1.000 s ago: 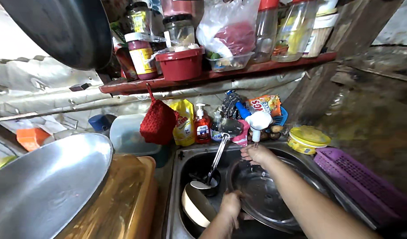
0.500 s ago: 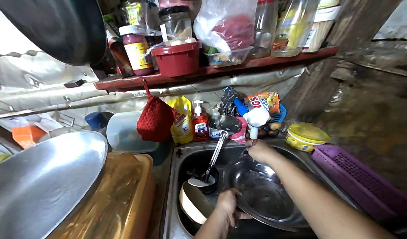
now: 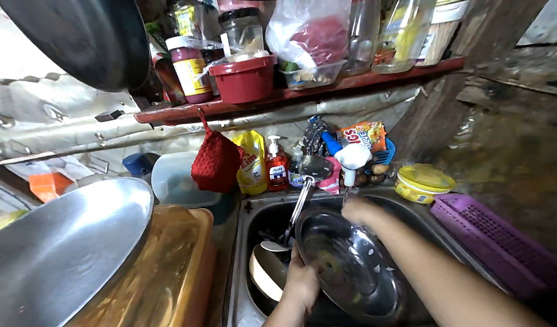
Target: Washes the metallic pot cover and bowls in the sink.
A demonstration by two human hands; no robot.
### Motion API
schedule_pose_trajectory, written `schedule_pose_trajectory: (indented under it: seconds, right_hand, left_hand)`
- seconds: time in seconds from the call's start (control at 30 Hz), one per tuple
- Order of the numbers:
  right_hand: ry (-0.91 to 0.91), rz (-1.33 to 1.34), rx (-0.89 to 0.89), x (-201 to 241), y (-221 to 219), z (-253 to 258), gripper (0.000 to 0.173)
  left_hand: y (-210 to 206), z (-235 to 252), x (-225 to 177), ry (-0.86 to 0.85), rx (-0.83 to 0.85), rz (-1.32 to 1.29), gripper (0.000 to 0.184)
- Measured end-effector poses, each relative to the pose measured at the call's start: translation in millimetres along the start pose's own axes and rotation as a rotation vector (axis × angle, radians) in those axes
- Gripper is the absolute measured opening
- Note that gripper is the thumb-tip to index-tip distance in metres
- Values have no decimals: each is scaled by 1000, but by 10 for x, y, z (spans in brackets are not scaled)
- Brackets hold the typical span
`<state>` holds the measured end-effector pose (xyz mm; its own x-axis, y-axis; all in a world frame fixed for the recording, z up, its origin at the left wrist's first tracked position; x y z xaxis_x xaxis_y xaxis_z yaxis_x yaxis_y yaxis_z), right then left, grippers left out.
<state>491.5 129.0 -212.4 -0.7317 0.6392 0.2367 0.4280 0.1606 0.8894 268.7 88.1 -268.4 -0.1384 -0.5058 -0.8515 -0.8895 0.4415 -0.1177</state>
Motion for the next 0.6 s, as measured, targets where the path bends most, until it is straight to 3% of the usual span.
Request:
schedule_pose_trajectory:
  seconds: [0.13, 0.27, 0.37, 0.47, 0.6]
  right_hand:
    - [7, 170, -75, -15, 54, 56, 26]
    - [32, 798, 6, 60, -21, 64, 30]
    - [76, 1071, 7, 174, 18, -22, 29]
    - [132, 1229, -26, 251, 7, -24, 29]
    - [217, 1104, 273, 475, -205, -127, 33]
  left_hand:
    - [38, 6, 4, -43, -14, -49, 83]
    - [66, 125, 191, 71, -85, -226, 67]
    - [-54, 234, 377, 177, -62, -405, 58]
    - [-246, 367, 490, 206, -6, -517, 46]
    - [-471, 566, 418, 152, 68, -585, 49]
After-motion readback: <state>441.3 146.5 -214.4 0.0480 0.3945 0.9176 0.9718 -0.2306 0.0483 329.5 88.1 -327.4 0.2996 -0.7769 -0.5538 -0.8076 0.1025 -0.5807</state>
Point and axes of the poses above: each hand's wrist, its own z-axis towards the middle knuckle, its own y-axis out of the back of the hand, x = y × z, the point moved 9 cm from there along z, towards the middle knuckle, and after that the axes turned 1 degree about -x, right-handed, at the moved point
